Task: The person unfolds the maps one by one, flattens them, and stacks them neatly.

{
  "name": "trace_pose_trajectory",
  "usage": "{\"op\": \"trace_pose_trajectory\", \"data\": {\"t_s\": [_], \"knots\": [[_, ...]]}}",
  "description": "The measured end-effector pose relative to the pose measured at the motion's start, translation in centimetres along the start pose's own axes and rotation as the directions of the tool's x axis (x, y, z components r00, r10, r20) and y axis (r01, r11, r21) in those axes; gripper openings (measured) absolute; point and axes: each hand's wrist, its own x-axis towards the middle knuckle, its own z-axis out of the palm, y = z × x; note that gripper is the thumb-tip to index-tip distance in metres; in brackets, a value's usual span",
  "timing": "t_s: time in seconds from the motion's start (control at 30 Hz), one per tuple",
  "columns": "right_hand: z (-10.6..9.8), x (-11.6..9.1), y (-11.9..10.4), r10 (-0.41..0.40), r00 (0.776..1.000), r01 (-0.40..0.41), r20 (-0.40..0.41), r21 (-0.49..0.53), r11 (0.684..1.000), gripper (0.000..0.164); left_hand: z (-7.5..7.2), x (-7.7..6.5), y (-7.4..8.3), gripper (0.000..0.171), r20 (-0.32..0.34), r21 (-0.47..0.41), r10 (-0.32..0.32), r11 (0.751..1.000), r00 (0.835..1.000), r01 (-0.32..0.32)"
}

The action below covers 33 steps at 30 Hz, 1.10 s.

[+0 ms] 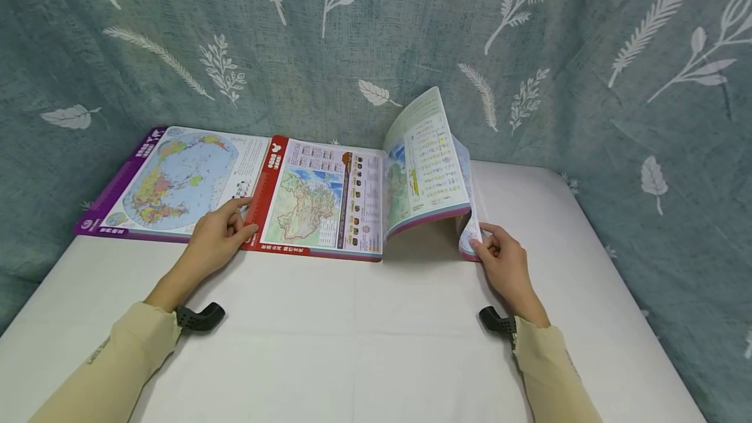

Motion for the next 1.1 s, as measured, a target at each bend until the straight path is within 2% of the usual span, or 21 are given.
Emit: {"op": "trace_pose_trajectory", "data": {"t_s": [0.4,0.63,1.1], "knots": [[-1.6,-0.2,1.9,0.068,0.997,-0.07,-0.039,-0.049,0.996,0.031,-0.1,0.1,0.1,0.053,-0.003,0.012,-0.003,1.0,1.0,0.003],[-2.4,-0.4,2.4,0.076,0.997,-0.078,-0.032,-0.053,0.996,0.031,0.1,0.2,-0.1,0.053,-0.001,0.021,-0.005,1.0,1.0,0.005],[-4.0,-1.0,4.3,0.101,0.992,-0.108,-0.075,-0.089,0.99,0.032,0.0,0.0,0.1,0.053,0.002,0.02,-0.009,1.0,1.0,0.009]]}}
